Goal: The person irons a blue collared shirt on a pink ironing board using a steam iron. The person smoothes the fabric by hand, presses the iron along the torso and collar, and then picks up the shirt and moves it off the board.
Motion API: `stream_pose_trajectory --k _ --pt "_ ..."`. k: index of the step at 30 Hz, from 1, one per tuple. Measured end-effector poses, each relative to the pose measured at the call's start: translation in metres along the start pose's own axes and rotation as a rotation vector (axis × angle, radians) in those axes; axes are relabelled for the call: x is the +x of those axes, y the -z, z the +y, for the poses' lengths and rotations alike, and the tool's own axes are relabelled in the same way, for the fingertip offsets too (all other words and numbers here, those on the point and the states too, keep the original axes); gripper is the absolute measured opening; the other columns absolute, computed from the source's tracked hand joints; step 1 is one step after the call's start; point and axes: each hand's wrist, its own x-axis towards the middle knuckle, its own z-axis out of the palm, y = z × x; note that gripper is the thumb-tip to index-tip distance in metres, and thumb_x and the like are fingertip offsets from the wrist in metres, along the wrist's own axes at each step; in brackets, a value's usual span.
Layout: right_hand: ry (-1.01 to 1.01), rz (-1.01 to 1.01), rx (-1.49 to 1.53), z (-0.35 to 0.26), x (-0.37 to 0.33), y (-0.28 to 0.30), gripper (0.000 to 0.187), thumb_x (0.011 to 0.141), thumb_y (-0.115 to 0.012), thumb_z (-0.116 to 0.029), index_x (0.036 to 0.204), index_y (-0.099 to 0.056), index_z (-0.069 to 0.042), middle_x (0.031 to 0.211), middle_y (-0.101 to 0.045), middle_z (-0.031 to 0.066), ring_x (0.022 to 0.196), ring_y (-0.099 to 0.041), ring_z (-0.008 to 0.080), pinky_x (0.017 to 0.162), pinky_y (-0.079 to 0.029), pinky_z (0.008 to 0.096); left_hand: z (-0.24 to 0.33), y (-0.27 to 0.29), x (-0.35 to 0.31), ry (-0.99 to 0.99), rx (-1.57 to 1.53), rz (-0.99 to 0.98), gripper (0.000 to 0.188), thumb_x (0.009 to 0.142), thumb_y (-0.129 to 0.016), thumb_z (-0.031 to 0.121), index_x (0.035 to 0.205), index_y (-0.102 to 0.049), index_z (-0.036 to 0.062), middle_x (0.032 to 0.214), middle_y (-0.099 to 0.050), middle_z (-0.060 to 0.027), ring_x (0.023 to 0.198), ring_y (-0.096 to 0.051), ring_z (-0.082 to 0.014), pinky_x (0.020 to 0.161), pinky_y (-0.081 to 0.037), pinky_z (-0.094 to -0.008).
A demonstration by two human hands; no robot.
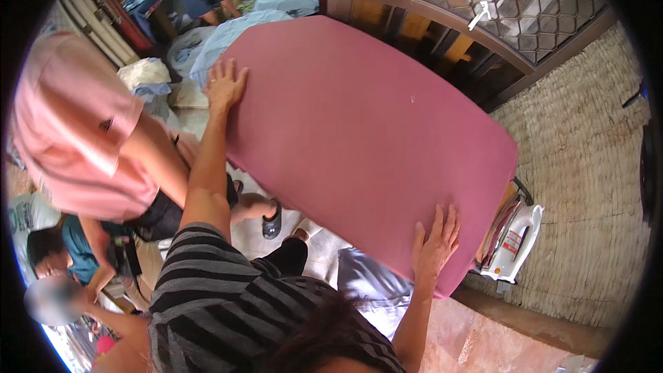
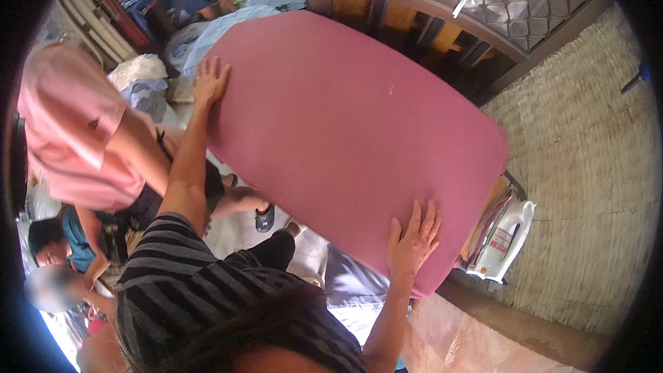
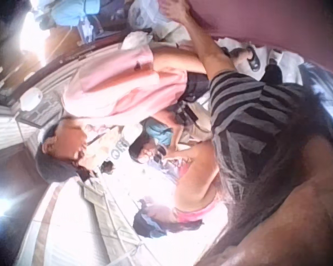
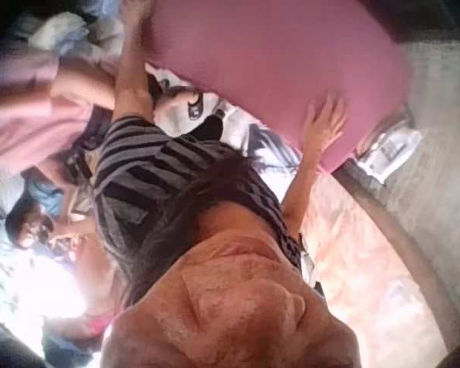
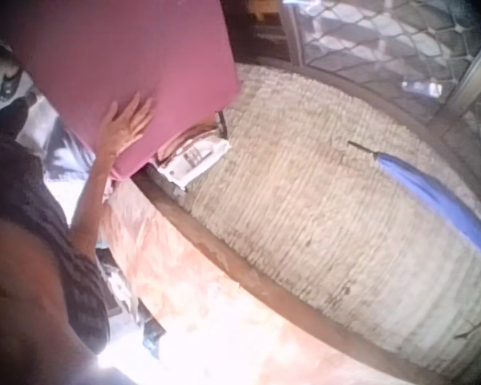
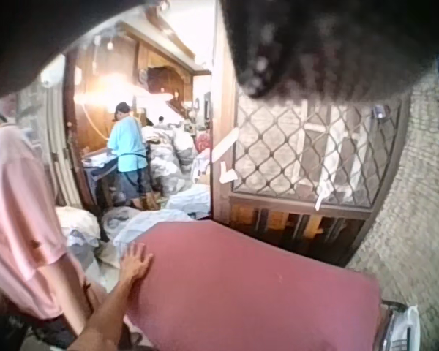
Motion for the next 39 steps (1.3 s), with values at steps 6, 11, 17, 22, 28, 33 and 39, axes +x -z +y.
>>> stream_pose_trajectory --k 6,11,17,22,28,33,39 --pt "-0.007 -0.016 0.024 -0.007 0.002 0.002 0.057 0.091 -0.063 -0.034 0.143 -0.052 -0.013 0.156 -0.038 0.012 0.144 -0.031 0.0394 0.114 -0.026 0.0564 0.041 -0.009 0.056 -0.054 -0.043 0.311 0.063 0.094 -0.056 0.05 0.146 -0.046 0.0161 0.155 -0.037 -0.019 0.141 -0.033 -0.0447 0.11 -0.027 -0.0661" --pt "-0.04 -0.001 0.023 0.007 -0.002 -0.001 0.053 0.092 -0.06 -0.033 0.14 -0.055 -0.013 0.153 -0.042 0.0125 0.141 -0.035 0.0396 0.114 -0.027 0.0552 0.223 0.033 -0.031 -0.901 -0.808 0.003 0.03 0.087 -0.071 0.025 0.113 -0.071 0.0108 0.124 -0.062 -0.0178 0.12 -0.054 -0.0371 0.102 -0.042 -0.05" --pt "-0.036 0.026 0.023 0.01 -0.001 -0.005 0.051 0.092 -0.06 -0.033 0.138 -0.057 -0.012 0.153 -0.043 0.0125 0.14 -0.036 0.0389 0.114 -0.027 0.0545 0.322 -0.006 -0.086 -1.326 -0.75 -0.16 0.03 0.085 -0.074 0.026 0.111 -0.07 0.0117 0.113 -0.064 -0.0077 0.11 -0.056 -0.0288 0.09 -0.046 -0.0445" --pt "-0.024 -0.034 0.019 0.0 0.009 -0.001 0.051 0.095 -0.056 -0.038 0.136 -0.058 -0.008 0.153 -0.043 0.013 0.141 -0.036 0.0387 0.113 -0.027 0.0535 0.326 -0.022 -0.086 -1.311 -0.8 -0.134 0.008 0.085 -0.069 0.016 0.091 -0.066 0.012 0.1 -0.062 -0.0047 0.097 -0.057 -0.0269 0.081 -0.045 -0.0441" --pt "-0.026 0.038 0.063 0.005 0.008 -0.008 0.054 0.098 -0.052 -0.048 0.132 -0.06 -0.008 0.151 -0.046 0.0129 0.141 -0.035 0.0398 0.113 -0.026 0.0591 0.323 -0.028 -0.049 -1.049 -0.86 -0.012 0.006 0.085 -0.064 0.01 0.082 -0.06 0.0106 0.094 -0.061 -0.0114 0.095 -0.057 -0.036 0.079 -0.045 -0.0469" --pt "0.125 0.1 0.206 -0.002 0.045 -0.002 0.046 0.1 -0.055 -0.036 0.131 -0.058 -0.001 0.144 -0.05 0.0208 0.133 -0.045 0.0428 0.11 -0.035 0.0561 0.169 0.002 0.088 -0.474 -0.74 0.338 0.005 0.085 -0.062 0.008 0.089 -0.063 0.0043 0.087 -0.065 -0.0165 0.087 -0.06 -0.0401 0.079 -0.047 -0.0484" --pt "0.321 0.0 0.329 -0.054 0.145 -0.009 0.042 0.103 -0.055 -0.026 0.135 -0.054 0.001 0.145 -0.049 0.0225 0.133 -0.046 0.0415 0.114 -0.036 0.0511 0.0 0.022 0.104 0.415 0.173 0.678 0.058 0.082 -0.071 0.021 0.137 -0.053 0.0114 0.13 -0.06 -0.0216 0.112 -0.061 -0.0338 0.089 -0.045 -0.0594"
